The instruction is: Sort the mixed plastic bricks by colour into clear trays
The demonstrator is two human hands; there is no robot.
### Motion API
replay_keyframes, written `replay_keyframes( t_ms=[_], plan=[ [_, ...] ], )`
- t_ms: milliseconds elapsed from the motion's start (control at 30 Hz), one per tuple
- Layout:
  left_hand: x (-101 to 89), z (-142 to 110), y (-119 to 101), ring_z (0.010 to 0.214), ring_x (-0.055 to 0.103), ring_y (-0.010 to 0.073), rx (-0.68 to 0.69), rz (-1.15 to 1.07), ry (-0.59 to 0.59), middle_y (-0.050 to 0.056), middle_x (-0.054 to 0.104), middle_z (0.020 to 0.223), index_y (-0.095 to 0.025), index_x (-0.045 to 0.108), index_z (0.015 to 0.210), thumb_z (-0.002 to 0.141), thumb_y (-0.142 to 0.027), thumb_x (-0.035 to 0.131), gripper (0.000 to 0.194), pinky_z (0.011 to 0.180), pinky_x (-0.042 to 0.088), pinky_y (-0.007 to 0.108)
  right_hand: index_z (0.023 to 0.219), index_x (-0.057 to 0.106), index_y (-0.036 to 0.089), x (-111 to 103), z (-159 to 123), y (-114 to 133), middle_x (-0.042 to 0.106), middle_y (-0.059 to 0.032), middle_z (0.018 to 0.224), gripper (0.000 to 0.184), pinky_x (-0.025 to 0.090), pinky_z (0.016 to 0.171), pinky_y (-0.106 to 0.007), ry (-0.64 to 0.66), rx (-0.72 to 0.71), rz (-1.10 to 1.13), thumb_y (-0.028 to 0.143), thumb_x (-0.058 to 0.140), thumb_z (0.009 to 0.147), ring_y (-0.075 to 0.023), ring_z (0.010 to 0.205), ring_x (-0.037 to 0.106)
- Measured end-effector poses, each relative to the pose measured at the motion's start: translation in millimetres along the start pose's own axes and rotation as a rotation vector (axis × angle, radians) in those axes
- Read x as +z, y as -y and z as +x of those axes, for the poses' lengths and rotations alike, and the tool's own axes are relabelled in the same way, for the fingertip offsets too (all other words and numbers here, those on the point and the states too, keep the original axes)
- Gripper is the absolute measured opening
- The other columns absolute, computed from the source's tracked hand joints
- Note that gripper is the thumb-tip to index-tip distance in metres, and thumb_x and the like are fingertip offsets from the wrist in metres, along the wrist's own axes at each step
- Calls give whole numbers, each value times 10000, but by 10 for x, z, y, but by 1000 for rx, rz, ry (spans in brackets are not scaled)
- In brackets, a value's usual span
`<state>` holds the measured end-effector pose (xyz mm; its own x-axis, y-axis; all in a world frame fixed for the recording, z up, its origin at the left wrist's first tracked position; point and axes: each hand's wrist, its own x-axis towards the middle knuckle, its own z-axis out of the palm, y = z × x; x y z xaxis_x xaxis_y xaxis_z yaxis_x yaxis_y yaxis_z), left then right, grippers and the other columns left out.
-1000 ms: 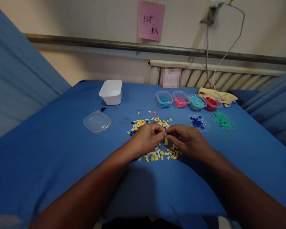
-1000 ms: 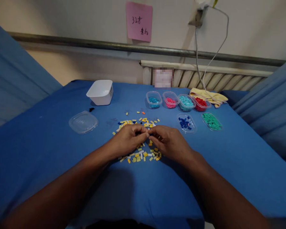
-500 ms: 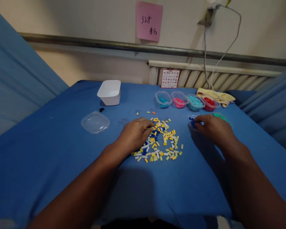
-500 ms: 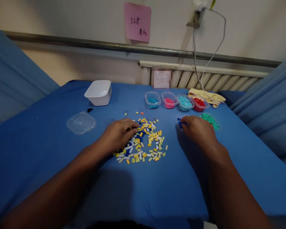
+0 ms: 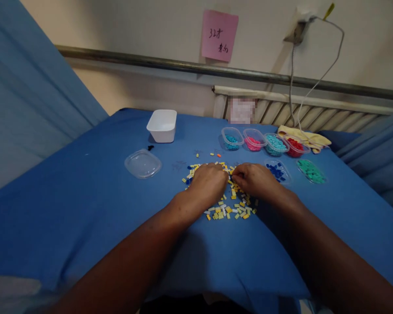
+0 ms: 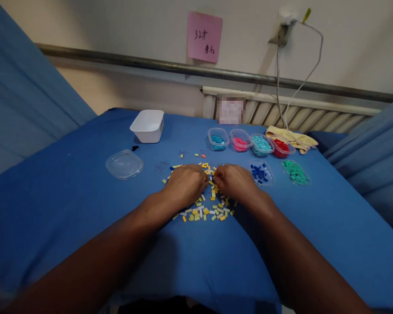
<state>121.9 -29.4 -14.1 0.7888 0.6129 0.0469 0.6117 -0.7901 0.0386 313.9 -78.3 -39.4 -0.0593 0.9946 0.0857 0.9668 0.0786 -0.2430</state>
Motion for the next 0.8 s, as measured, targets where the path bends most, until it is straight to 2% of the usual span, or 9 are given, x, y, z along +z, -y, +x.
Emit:
replay_keyframes(
  t_ms=[200, 300, 400, 467, 567, 633, 700, 800],
  plan=[
    [-58, -42, -16, 1035, 750, 377, -51, -38, 52, 211, 792, 1070, -140, 839, 994, 1003, -249, 626, 240, 847, 558, 434, 935, 833, 262, -43, 5, 78, 826, -68, 888, 146, 337, 591, -328, 48, 52, -10, 327, 707, 969, -232, 740, 704],
    [-38, -22, -13, 1049, 753, 372, -87, -39, 54, 212, 796, 1086, -138, 831, 1016, 990, -233, 617, 235, 849, 558, 421, 964, 827, 253, -32, 11, 120, 822, -82, 933, 164, 362, 620, -322, 31, 75, -30, 321, 678, 971, -235, 789, 702],
    [29, -6, 57, 1019, 751, 331, -92, -130, -2, 179, 800, 1078, -148, 817, 988, 989, -220, 589, 238, 837, 538, 386, 935, 812, 226, -12, -27, 91, 798, -83, 933, 213, 413, 682, -308, -53, 23, 34, 288, 613, 983, -222, 836, 694],
    [87, 2, 134, 922, 735, 274, -94, -361, -62, 126, 797, 995, -161, 805, 969, 1001, -262, 589, 240, 781, 512, 346, 926, 806, 211, 5, -75, 60, 782, -64, 893, 234, 439, 694, -301, -126, -2, 196, 295, 596, 986, -205, 810, 686],
    [167, 22, 231, 729, 650, 180, -140, -897, -114, 38, 744, 814, -170, 790, 944, 1006, -391, 609, 292, 662, 451, 282, 981, 809, 207, 43, -146, 62, 765, -21, 810, 255, 456, 641, -289, -187, 8, 551, 361, 607, 995, -180, 712, 666],
    [205, 38, 254, 683, 605, 147, -181, -1158, -133, 17, 721, 778, -163, 789, 918, 973, -444, 655, 316, 632, 430, 260, 1010, 804, 200, 83, -169, 98, 773, -20, 804, 274, 477, 629, -288, -203, 33, 749, 417, 640, 984, -180, 702, 676],
    [234, 49, 243, 696, 608, 137, -201, -1280, -149, 22, 737, 803, -160, 796, 902, 925, -440, 714, 292, 645, 444, 253, 1042, 796, 189, 135, -166, 139, 805, -45, 856, 304, 518, 651, -299, -200, 91, 906, 459, 687, 955, -192, 738, 711],
    [265, 47, 204, 749, 654, 148, -223, -1347, -161, 37, 774, 857, -166, 797, 916, 873, -384, 754, 226, 691, 493, 260, 1073, 785, 184, 216, -140, 176, 834, -73, 914, 351, 578, 694, -320, -175, 201, 1095, 477, 782, 882, -209, 781, 756]
  ],
)
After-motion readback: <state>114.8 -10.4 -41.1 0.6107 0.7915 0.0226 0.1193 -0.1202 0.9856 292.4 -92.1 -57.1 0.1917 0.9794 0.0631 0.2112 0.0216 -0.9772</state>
